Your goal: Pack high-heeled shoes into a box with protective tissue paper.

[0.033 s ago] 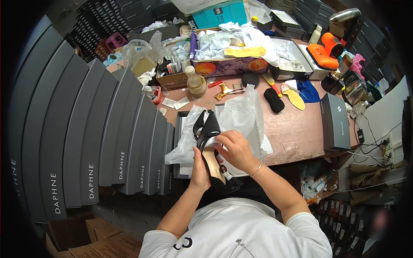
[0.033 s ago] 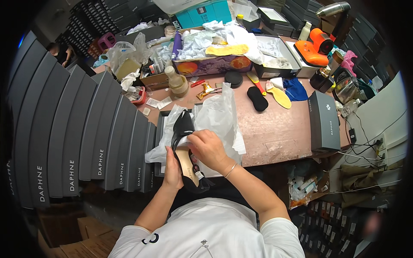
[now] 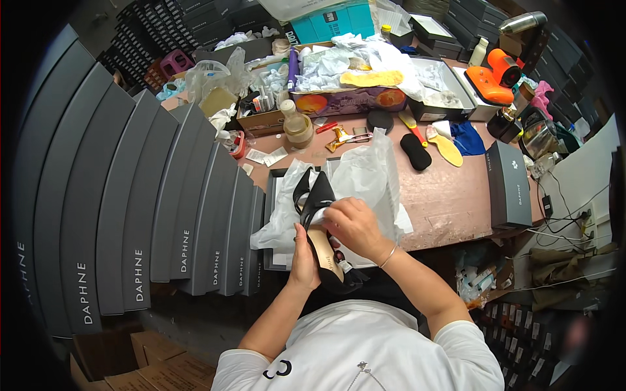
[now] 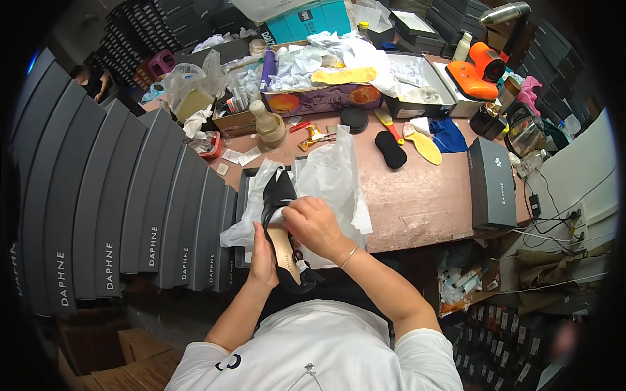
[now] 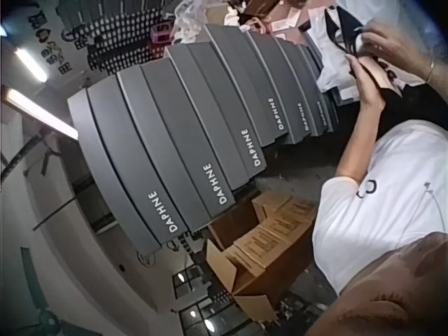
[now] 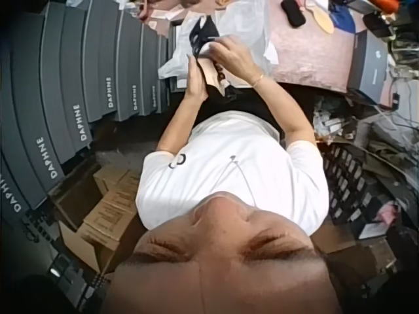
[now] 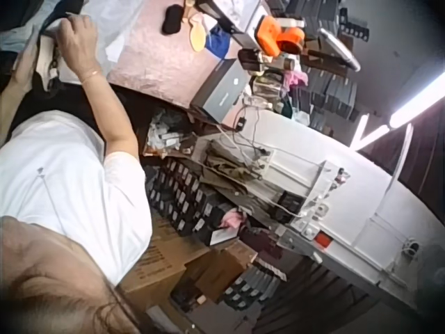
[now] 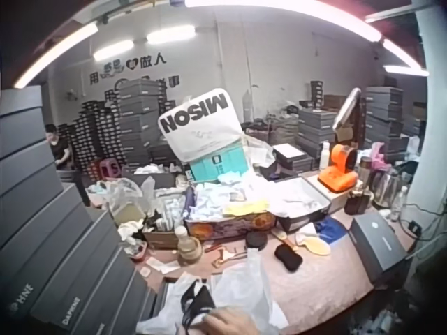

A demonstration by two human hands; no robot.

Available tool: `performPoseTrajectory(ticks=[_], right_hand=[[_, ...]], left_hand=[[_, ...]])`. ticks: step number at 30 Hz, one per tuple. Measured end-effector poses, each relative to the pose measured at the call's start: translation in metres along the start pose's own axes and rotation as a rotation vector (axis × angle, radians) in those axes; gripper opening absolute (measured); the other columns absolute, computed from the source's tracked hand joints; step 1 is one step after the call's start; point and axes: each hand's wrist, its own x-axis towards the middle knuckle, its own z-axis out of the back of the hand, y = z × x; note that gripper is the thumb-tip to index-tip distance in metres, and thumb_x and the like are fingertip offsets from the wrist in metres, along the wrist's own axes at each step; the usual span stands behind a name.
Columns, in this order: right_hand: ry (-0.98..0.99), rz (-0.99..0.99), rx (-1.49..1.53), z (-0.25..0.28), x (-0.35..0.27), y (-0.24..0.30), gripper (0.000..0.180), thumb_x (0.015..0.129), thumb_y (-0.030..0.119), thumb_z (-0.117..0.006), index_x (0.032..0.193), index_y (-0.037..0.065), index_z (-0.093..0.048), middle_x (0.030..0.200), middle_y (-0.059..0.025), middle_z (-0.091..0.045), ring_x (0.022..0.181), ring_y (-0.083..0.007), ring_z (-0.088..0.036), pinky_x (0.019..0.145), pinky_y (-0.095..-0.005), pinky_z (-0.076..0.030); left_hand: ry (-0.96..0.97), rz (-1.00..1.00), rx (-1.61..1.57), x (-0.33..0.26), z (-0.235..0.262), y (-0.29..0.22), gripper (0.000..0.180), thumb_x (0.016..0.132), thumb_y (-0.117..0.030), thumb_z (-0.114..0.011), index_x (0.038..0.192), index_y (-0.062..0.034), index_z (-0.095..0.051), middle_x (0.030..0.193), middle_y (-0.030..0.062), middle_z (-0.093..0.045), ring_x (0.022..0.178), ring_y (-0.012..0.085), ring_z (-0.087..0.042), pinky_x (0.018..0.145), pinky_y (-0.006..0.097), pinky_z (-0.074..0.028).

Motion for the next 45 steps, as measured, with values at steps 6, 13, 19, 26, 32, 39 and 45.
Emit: performPoseTrajectory(ticks=[6,13,19,26,32,39,45], right_hand=[[0.169,0.138,-0.063,-0.005,0.002,0.001,0.018,0.074,0.017,-0.063,0.089,0.010,-0.056,0.088,-0.0035,-0.054,0.082,-0.0203,-0.052,0.072,-0.0318,-0.042],[0.303,0.182,0.064,-0.002,-0.014,-0.014,0.014,0.072,0.013,-0.063,0.083,0.010,-0.054,0.080,-0.0054,-0.051,0.077,-0.0233,-0.053,0.068,-0.0329,-0.044],[0.266,-0.177,-0.173,0.034,-0.027,-0.026,0.026,0.069,0.010,-0.072,0.091,0.008,-0.057,0.089,-0.0060,-0.057,0.086,-0.0256,-0.056,0.074,-0.0358,-0.044],[0.291,-0.065,-0.101,0.000,-0.012,0.001,0.033,0.070,0.017,-0.071,0.100,0.010,-0.059,0.095,-0.0036,-0.059,0.086,-0.0209,-0.057,0.075,-0.0333,-0.042],[0.047,-0.311,0.155,0.028,-0.014,-0.015,0.029,0.069,0.003,-0.071,0.094,0.004,-0.057,0.086,-0.0108,-0.058,0.080,-0.0290,-0.058,0.068,-0.0376,-0.048],[0.281,0.115,-0.183,0.000,-0.001,0.000,0.009,0.076,0.019,-0.059,0.080,0.011,-0.057,0.074,-0.0023,-0.055,0.075,-0.0187,-0.056,0.067,-0.0310,-0.041],[0.171,0.101,-0.034,-0.021,-0.016,0.004,0.020,0.068,0.018,-0.069,0.072,0.011,-0.051,0.069,-0.0035,-0.050,0.069,-0.0205,-0.054,0.061,-0.0335,-0.042]], left_hand=[[-0.002,0.063,-0.072,-0.001,-0.003,0.007,0.062,0.097,-0.062,-0.019,0.111,-0.0103,-0.050,0.093,0.0047,-0.055,0.080,0.0159,-0.056,0.066,0.032,-0.049],[-0.075,0.100,0.008,-0.003,0.006,0.013,0.063,0.096,-0.064,-0.023,0.117,-0.0110,-0.050,0.096,0.0034,-0.054,0.081,0.0162,-0.054,0.066,0.036,-0.049],[-0.056,0.089,-0.146,0.004,0.025,0.011,0.064,0.094,-0.065,-0.029,0.120,-0.0111,-0.049,0.102,0.0050,-0.055,0.083,0.0194,-0.054,0.069,0.038,-0.049],[-0.006,0.020,-0.084,0.002,-0.011,0.007,0.065,0.099,-0.056,-0.022,0.139,-0.0053,-0.032,0.131,0.0114,-0.048,0.121,0.0219,-0.047,0.102,0.038,-0.038],[-0.194,0.005,-0.057,0.005,0.016,-0.007,0.066,0.095,-0.064,-0.028,0.115,-0.0067,-0.054,0.082,0.0053,-0.056,0.072,0.0187,-0.054,0.066,0.034,-0.047],[-0.146,-0.097,0.041,0.004,0.004,0.026,0.068,0.097,-0.061,-0.022,0.138,-0.0076,-0.035,0.128,0.0093,-0.047,0.112,0.0206,-0.050,0.085,0.037,-0.046],[-0.095,-0.021,0.036,-0.020,0.004,0.005,0.061,0.098,-0.059,-0.021,0.122,-0.0090,-0.047,0.104,0.0056,-0.055,0.088,0.0178,-0.054,0.073,0.035,-0.048]])
